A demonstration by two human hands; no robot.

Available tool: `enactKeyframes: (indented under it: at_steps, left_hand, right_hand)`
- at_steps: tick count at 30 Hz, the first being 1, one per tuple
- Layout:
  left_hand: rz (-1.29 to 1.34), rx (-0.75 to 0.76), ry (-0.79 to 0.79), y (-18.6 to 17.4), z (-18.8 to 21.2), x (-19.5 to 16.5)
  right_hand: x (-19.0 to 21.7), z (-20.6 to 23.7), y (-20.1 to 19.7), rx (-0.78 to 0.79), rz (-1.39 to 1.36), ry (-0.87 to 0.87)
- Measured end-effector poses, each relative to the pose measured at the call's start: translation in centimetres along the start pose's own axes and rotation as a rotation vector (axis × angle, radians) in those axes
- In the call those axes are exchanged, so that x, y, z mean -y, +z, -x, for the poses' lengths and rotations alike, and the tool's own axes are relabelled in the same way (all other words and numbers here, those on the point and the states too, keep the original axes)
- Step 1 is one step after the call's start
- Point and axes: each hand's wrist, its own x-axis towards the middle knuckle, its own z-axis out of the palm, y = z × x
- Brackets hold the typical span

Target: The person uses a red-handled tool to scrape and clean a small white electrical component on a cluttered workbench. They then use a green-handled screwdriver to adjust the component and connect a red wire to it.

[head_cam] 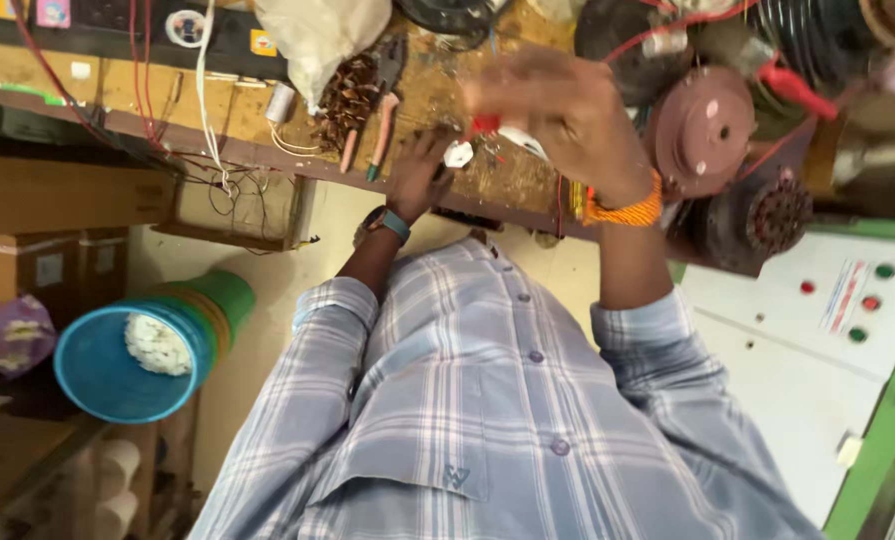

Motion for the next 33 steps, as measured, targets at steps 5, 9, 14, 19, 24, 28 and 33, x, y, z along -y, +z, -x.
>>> enactKeyframes:
  at_steps: [5, 9, 14, 19, 24, 28, 33]
  left_hand:
    - [0.005, -0.042, 0.060, -0.2, -0.7, -0.1]
    - [-0.027, -0.032, 0.026, -0.3, -0.9, -0.5]
    - [-0.005, -0.018, 0.019, -0.7, -0.6, -0.6]
    - [-0.012, -0.004, 0.004, -0.8, -0.5, -0.1]
    - [0.008, -0.036, 0.004, -0.2, -0.6, 0.2]
    - [0.169, -0.082, -0.033, -0.3, -1.1, 0.0]
    - [0.366, -0.082, 0.225, -3.2, -2.3, -0.4]
  right_hand:
    - [0.0, 0.6, 1.2, -0.320, 0.286, -0.005]
    - [0.1, 0.9, 0.1, -0.200, 0.112, 0.070]
    - [0.4, 1.0, 0.2, -0.176, 0.032, 0.021]
    - [0.5, 1.4, 1.0, -0.373, 0.306, 0.063]
    - [1.0, 1.7, 0.3, -0.222, -0.069, 0.078]
    - [0.9, 1.5, 0.2, -0.228, 0.273, -0.023]
    - [0.6, 1.6, 0.4, -0.128, 0.157, -0.037]
